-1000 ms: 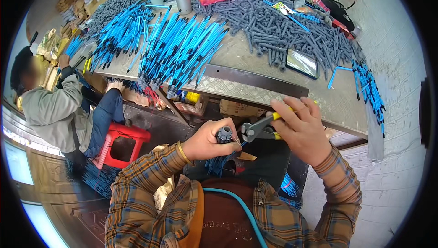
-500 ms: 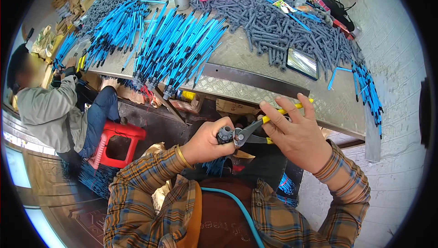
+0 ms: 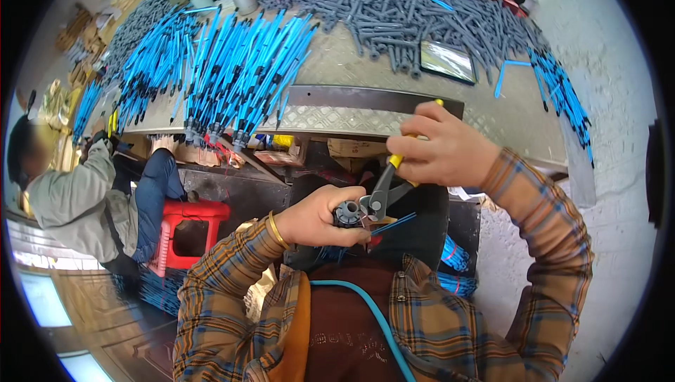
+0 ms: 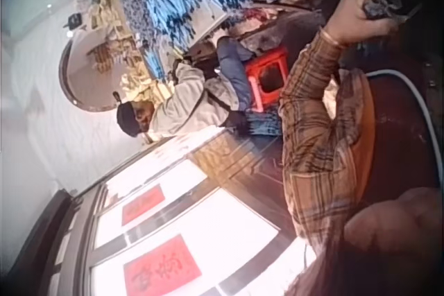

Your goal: The person assembles umbrella ribs by threading the ribs into central hubs, securing the joints with wire, cutting wire with pliers, and aligning the ribs against a metal plate.

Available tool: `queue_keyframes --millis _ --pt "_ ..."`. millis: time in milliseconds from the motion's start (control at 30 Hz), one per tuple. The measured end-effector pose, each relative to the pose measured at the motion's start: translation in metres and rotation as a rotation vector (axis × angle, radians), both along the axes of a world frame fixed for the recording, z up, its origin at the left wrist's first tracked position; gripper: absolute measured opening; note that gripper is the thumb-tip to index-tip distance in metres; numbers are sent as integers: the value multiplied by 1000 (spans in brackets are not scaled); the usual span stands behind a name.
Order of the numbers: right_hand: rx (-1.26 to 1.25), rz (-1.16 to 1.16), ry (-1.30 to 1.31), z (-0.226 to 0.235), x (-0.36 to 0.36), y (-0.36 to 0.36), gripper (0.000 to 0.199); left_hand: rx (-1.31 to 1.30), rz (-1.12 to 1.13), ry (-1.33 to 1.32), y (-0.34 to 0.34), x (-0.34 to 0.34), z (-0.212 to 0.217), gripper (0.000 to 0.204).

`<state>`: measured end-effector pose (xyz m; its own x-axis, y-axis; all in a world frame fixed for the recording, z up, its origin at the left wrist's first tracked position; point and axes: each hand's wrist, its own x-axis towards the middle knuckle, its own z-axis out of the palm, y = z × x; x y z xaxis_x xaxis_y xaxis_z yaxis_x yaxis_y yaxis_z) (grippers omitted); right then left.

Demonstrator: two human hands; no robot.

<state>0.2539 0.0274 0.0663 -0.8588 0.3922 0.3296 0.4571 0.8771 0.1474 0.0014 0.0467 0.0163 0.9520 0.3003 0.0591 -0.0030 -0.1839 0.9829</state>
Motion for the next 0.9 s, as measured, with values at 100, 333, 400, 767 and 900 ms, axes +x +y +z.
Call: queue_keyframes --millis 100,333,400,767,900 --pt "50 33 79 -17 0 10 18 -145 -54 1 0 2 3 16" --pt "29 4 140 -24 4 0 20 -239 -30 12 -2 2 -4 14" --pt "2 -50 136 -22 3 -6 21 -234 -11 9 -3 0 -5 14" --pt "-829 -397 74 -4 -15 -60 28 -126 322 57 -8 -3 -3 19" --pt "-1038 -379 173 1 -16 -65 35 -55 364 50 -12 1 -5 19"
